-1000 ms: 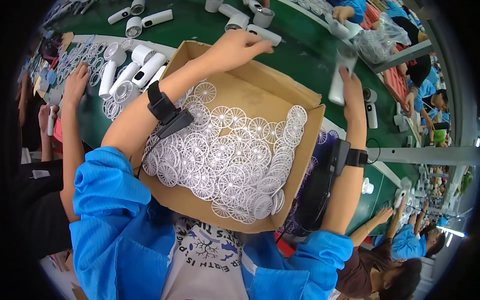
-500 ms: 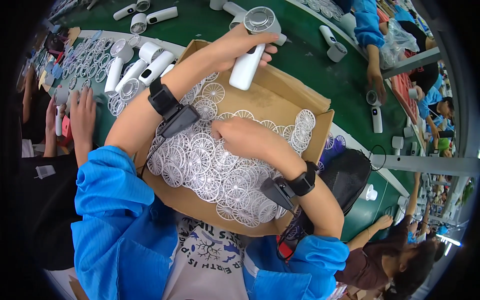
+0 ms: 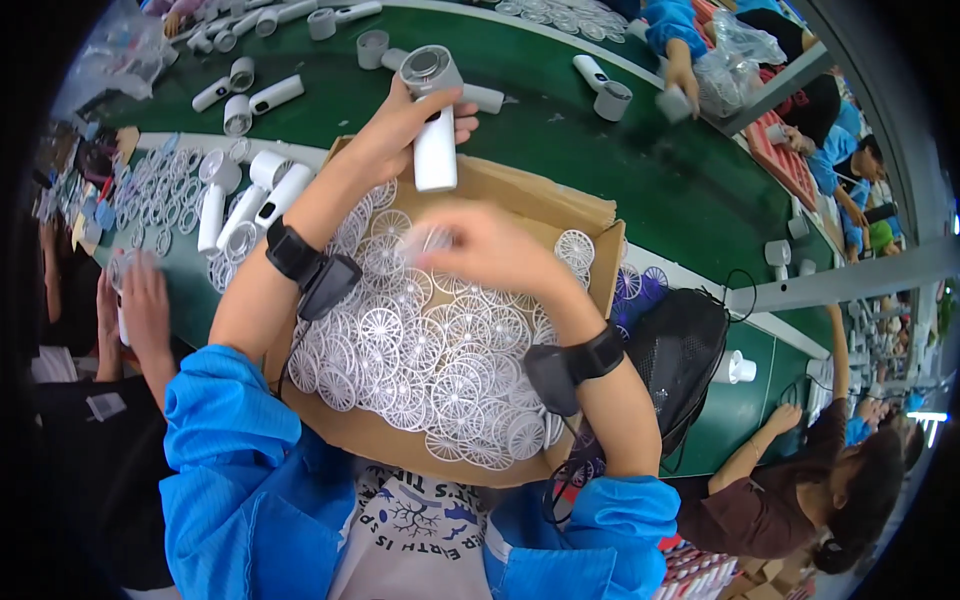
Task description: The person picks up a fan body, retrieves a fan cover from a box, and presses the cover onto the front of the fan body by hand. This assembly process is repeated multiple times, with each finished fan being placed on the table.
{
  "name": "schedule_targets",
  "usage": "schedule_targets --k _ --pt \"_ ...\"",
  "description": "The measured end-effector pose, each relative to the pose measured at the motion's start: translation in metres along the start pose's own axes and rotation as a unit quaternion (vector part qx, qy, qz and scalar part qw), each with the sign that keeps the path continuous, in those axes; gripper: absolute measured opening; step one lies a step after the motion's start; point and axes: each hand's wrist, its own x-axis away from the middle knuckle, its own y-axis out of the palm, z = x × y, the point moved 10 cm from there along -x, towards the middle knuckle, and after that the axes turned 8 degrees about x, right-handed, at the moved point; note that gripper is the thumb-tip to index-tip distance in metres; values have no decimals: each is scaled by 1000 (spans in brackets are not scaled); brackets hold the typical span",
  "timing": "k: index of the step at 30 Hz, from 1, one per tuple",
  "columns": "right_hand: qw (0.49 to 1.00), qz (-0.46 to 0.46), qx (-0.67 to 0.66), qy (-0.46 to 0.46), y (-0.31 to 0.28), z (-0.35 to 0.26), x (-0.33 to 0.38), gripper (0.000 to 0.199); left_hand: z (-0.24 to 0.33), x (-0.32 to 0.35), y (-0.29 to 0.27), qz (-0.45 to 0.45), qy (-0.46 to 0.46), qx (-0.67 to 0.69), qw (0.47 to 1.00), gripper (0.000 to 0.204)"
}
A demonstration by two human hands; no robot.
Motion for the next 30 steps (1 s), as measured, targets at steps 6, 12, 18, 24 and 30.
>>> schedule_targets --k 6,12,18,24,30 --pt "813 446 -369 -54 -109 47 39 19 3 24 54 -146 -1 -37 989 102" --pt "812 420 -399 -65 -99 50 32 21 43 47 73 -154 242 -161 944 101" --pt "820 403 -401 -68 -98 47 31 21 54 54 72 -128 294 -157 934 101" --pt "795 383 -459 -101 -96 45 31 23 57 60 75 -128 315 -202 919 99" --pt "839 391 -374 -55 -98 43 35 21 57 52 68 -101 333 -214 913 97"
